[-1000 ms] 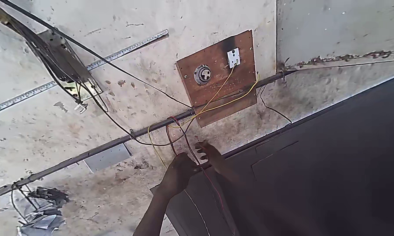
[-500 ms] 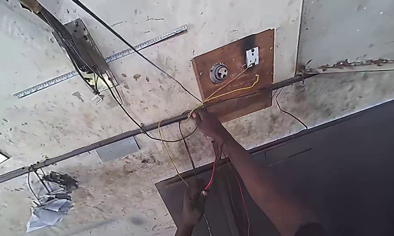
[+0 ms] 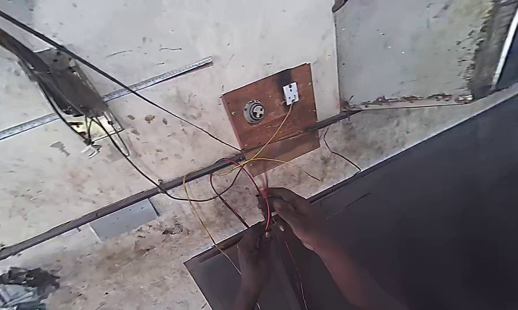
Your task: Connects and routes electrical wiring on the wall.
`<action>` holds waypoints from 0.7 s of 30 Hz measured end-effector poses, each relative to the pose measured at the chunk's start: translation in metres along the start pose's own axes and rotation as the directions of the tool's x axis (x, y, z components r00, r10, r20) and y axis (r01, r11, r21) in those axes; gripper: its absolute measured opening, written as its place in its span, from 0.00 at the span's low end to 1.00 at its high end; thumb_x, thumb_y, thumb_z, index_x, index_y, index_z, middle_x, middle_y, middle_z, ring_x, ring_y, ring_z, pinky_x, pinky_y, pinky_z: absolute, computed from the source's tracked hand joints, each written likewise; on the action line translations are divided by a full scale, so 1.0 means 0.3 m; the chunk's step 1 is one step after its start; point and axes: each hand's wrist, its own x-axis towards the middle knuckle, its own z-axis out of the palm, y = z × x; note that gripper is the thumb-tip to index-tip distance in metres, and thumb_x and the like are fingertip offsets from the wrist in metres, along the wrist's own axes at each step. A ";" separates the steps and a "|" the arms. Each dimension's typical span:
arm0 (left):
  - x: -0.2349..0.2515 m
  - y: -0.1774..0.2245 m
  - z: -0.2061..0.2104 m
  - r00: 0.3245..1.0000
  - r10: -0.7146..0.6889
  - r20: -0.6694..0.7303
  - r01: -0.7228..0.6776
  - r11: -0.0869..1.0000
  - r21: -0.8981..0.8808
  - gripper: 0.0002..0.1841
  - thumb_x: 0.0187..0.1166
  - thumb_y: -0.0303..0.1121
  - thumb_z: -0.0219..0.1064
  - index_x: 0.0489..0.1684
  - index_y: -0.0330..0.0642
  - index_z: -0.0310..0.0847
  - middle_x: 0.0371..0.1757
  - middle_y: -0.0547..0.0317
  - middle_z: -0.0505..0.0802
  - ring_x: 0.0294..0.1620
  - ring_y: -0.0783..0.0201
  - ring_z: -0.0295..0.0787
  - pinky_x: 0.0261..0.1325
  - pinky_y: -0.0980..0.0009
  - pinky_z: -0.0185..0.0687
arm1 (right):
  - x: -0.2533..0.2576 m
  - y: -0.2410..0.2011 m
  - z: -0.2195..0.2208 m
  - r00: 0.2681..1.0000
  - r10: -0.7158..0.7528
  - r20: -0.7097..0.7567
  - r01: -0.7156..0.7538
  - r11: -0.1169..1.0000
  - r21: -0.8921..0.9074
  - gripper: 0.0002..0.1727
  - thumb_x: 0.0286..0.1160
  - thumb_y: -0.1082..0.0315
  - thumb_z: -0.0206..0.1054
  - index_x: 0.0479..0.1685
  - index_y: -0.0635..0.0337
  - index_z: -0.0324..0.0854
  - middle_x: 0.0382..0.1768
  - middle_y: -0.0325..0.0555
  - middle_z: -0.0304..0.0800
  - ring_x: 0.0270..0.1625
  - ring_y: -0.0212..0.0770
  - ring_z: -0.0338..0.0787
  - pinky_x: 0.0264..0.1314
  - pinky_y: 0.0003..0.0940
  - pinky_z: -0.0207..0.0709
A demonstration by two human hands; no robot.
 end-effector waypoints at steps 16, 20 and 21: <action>0.119 0.145 -0.036 0.998 0.033 -0.062 -0.041 0.990 -0.137 0.08 0.85 0.30 0.62 0.44 0.36 0.86 0.34 0.62 0.93 0.32 0.69 0.89 0.39 0.74 0.89 | 0.046 0.062 -0.103 0.968 0.249 -0.026 -0.247 0.935 -0.255 0.16 0.91 0.60 0.56 0.44 0.60 0.87 0.33 0.37 0.89 0.30 0.30 0.87 0.33 0.27 0.82; 0.098 0.152 -0.061 0.995 0.065 -0.079 -0.073 0.992 -0.103 0.10 0.86 0.34 0.62 0.43 0.38 0.86 0.34 0.63 0.92 0.31 0.71 0.88 0.37 0.77 0.87 | 0.172 0.003 -0.051 0.976 0.143 -0.165 -0.189 0.932 -0.308 0.19 0.91 0.62 0.57 0.70 0.65 0.77 0.40 0.46 0.92 0.31 0.36 0.92 0.34 0.32 0.90; 0.094 0.154 -0.062 0.994 0.063 -0.087 -0.071 0.993 -0.099 0.10 0.86 0.34 0.62 0.43 0.39 0.87 0.33 0.63 0.92 0.31 0.71 0.88 0.37 0.77 0.87 | 0.228 -0.001 -0.043 0.955 0.181 -0.236 -0.230 0.953 -0.196 0.20 0.92 0.61 0.57 0.72 0.65 0.73 0.41 0.49 0.93 0.32 0.38 0.93 0.35 0.33 0.90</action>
